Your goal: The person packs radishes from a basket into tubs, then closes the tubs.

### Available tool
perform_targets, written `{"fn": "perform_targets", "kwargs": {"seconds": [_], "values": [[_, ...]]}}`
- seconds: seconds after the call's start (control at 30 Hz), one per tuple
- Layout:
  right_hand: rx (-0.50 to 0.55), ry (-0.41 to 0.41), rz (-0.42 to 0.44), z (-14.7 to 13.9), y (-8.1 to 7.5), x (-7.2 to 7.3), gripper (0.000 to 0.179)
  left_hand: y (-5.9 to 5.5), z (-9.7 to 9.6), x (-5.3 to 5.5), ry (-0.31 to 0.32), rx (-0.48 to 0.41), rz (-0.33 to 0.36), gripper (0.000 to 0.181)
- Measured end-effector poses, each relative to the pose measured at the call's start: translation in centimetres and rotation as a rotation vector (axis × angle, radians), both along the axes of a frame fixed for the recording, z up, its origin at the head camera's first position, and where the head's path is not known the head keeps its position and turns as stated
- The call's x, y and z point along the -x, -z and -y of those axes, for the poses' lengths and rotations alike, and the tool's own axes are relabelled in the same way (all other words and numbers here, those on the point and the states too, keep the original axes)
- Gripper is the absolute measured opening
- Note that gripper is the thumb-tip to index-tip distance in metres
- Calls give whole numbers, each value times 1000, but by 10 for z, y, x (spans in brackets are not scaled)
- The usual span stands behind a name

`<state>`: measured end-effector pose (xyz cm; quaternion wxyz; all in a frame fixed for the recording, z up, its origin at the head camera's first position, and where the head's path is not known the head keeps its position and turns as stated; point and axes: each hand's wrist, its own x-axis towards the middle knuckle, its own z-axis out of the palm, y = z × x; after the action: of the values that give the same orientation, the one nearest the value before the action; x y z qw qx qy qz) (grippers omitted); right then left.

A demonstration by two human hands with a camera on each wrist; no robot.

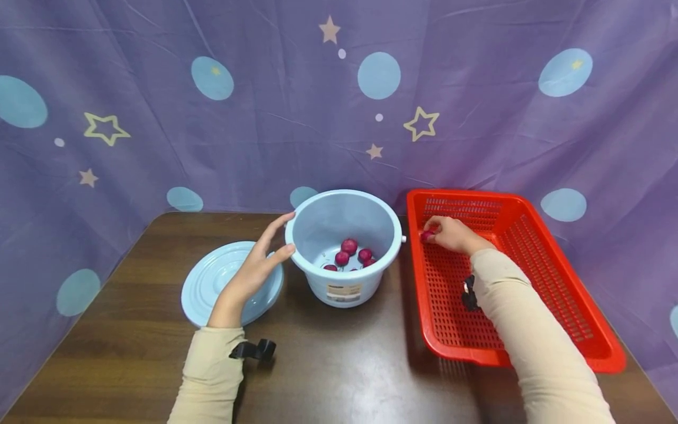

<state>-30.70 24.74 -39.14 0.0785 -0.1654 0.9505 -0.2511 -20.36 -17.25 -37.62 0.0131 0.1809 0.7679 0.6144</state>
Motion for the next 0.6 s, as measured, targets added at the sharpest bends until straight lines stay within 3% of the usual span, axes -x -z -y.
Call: {"fn": "perform_targets", "kwargs": {"seconds": [0.2,0.6], "values": [[56,-7,14,-3,-21,-5,21,-1,0,1,7,4,-8,61],[37,-31,-94,0,-66,-30,19,-1,-1,-1,9,-11,-12,61]]}}
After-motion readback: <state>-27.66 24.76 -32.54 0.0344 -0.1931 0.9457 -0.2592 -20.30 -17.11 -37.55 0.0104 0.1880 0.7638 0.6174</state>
